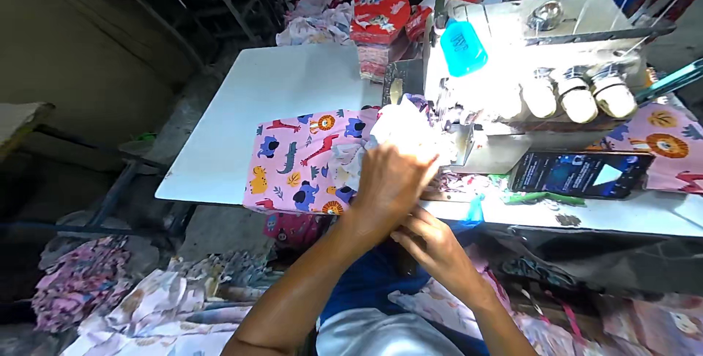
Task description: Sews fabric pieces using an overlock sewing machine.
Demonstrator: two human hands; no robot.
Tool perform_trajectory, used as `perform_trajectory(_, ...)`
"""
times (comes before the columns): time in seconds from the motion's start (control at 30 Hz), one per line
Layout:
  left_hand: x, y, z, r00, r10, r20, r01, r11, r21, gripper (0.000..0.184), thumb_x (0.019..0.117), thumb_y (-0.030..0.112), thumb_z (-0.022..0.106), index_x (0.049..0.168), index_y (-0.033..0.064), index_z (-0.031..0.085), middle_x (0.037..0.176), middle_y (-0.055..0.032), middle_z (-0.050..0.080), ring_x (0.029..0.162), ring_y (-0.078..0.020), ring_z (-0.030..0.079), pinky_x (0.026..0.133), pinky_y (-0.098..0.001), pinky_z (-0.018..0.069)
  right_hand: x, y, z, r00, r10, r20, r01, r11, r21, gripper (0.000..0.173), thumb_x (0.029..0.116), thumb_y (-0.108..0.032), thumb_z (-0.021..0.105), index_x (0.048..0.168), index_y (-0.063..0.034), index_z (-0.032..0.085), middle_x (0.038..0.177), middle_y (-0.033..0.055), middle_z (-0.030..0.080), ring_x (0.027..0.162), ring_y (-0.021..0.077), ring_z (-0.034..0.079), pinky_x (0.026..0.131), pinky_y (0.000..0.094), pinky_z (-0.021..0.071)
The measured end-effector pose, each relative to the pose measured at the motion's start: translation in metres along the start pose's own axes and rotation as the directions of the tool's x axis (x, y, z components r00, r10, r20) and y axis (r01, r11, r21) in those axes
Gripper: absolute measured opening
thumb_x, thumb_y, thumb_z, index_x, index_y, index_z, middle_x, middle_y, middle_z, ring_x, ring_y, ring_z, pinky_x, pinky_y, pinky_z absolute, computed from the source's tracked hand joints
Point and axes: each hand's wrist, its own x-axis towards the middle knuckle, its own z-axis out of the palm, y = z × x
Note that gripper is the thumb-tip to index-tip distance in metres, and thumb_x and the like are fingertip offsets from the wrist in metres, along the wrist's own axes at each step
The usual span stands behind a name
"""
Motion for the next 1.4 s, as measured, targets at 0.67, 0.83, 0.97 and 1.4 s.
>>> perform_trajectory(0.67,0.046,-0.037,-0.121,0.745,0.531,0.405,-0.49,0.846,-0.208,0.043,0.0975,0.049,0.057,0.076,0.0159,0.074,0.077,0.0016,0.067,0.072,-0.0116,0.063,0.063,-0.0326,0.0503,0.07,-0.047,0.002,0.986,0.054,-0.16,-0.077,0.987,-0.144,0.019,0.0923,-0.012,0.07,0.102,0.0038,0.071,0.086,0.0142,0.071,0.076,0.0212,0.07,0.071,0.0373,0.059)
perform_trajectory(0.83,0.034,-0.028,-0.12,0.755,0.324,0.57,-0.45,0.888,0.091,0.016,0.0973,0.023,0.069,0.094,0.0082,0.072,0.077,-0.0097,0.065,0.071,-0.0303,0.067,0.056,-0.0479,0.0492,0.077,-0.036,0.028,0.994,-0.048,0.103,0.069,0.975,-0.212,0.02,0.0954,-0.017,0.066,0.102,-0.0002,0.074,0.094,0.0163,0.074,0.09,0.0302,0.073,0.08,0.0482,0.059)
perform_trajectory(0.97,0.04,-0.065,-0.123,0.808,0.318,0.496,-0.347,0.937,-0.035,0.039,0.0995,0.051,0.052,0.085,0.0194,0.07,0.084,0.0043,0.065,0.075,-0.012,0.062,0.062,-0.0353,0.0467,0.063,-0.019,0.001,0.999,0.035,0.014,-0.034,0.999,-0.022,0.023,0.1028,-0.015,0.057,0.11,-0.0028,0.075,0.092,0.0074,0.076,0.08,0.0151,0.073,0.076,0.0346,0.0623)
perform_trajectory(1.4,0.028,-0.085,-0.113,0.868,0.276,0.414,-0.28,0.959,-0.052,0.042,0.0968,0.055,0.052,0.084,0.0179,0.069,0.087,0.0025,0.065,0.072,-0.0111,0.061,0.059,-0.034,0.0448,0.056,-0.013,-0.008,0.972,-0.083,-0.218,0.056,0.99,-0.13,0.014,0.0991,-0.011,0.063,0.105,-0.0046,0.075,0.093,0.0043,0.072,0.078,0.0079,0.069,0.073,0.0242,0.0593)
